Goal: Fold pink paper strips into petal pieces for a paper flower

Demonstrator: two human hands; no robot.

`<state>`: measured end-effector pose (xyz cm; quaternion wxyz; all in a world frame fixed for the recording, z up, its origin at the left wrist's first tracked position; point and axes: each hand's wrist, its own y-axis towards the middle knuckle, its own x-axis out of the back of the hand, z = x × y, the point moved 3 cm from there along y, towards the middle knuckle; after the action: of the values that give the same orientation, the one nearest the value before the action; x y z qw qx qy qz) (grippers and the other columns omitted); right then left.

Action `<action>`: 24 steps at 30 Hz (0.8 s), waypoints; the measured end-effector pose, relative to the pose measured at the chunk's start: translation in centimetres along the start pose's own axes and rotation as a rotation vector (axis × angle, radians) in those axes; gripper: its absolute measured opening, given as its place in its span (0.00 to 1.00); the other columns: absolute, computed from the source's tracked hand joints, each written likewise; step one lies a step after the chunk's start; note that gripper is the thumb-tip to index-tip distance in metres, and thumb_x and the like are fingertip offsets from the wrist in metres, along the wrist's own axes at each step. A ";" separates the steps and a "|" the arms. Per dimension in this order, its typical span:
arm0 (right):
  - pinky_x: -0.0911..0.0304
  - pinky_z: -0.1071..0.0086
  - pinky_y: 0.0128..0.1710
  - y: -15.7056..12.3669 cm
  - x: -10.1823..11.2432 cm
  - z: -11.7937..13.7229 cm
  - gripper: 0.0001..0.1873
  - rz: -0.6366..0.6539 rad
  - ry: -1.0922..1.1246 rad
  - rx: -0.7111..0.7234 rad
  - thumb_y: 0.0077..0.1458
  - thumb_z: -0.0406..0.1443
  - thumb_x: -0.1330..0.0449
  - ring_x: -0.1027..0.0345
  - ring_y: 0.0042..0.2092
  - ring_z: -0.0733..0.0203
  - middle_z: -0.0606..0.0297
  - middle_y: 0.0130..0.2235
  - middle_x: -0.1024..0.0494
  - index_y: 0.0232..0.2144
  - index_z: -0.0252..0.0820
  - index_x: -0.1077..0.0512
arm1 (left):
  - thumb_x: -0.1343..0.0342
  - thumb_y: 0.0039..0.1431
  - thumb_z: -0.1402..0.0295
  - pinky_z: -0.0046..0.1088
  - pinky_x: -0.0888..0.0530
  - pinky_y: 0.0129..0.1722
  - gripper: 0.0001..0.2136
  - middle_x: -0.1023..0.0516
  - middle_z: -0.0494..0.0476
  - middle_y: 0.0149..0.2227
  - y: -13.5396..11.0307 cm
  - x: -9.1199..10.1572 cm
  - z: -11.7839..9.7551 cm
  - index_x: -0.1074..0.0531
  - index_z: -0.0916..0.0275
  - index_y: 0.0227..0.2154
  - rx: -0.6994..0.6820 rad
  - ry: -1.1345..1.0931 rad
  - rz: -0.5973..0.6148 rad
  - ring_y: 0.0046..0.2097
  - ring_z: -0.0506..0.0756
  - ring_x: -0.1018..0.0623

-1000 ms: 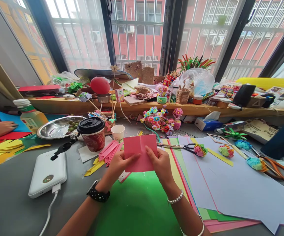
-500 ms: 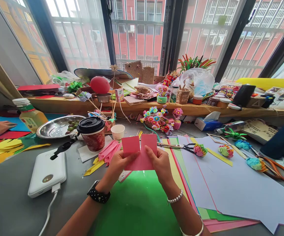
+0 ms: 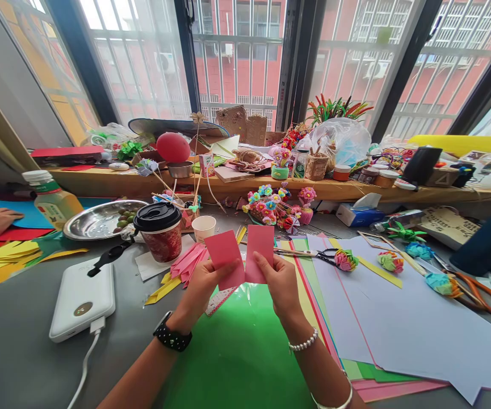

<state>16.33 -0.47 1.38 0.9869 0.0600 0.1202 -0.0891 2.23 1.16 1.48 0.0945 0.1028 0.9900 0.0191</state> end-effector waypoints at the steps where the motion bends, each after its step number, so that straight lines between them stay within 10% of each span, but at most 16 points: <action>1: 0.42 0.72 0.22 0.0 0.1 0.0 0.13 -0.022 0.000 0.013 0.39 0.42 0.39 0.35 0.24 0.64 0.64 0.25 0.25 0.25 0.37 0.27 | 0.41 0.40 0.64 0.22 0.36 0.24 0.12 0.26 0.54 0.23 0.0 0.0 -0.1 0.26 0.68 0.25 -0.005 -0.005 -0.018 0.25 0.49 0.31; 24: 0.41 0.73 0.22 1.1 1.4 0.4 0.16 0.023 -0.358 0.104 0.41 0.44 0.42 0.37 0.24 0.65 0.63 0.24 0.27 0.27 0.34 0.29 | 0.41 0.40 0.66 0.22 0.32 0.23 0.09 0.29 0.52 0.18 0.3 0.3 -0.8 0.31 0.68 0.20 -0.004 0.219 0.172 0.22 0.49 0.28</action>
<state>17.94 0.31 1.50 0.9891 0.0953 -0.0626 -0.0932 1.85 1.54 2.25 -0.0157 0.1843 0.9819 0.0403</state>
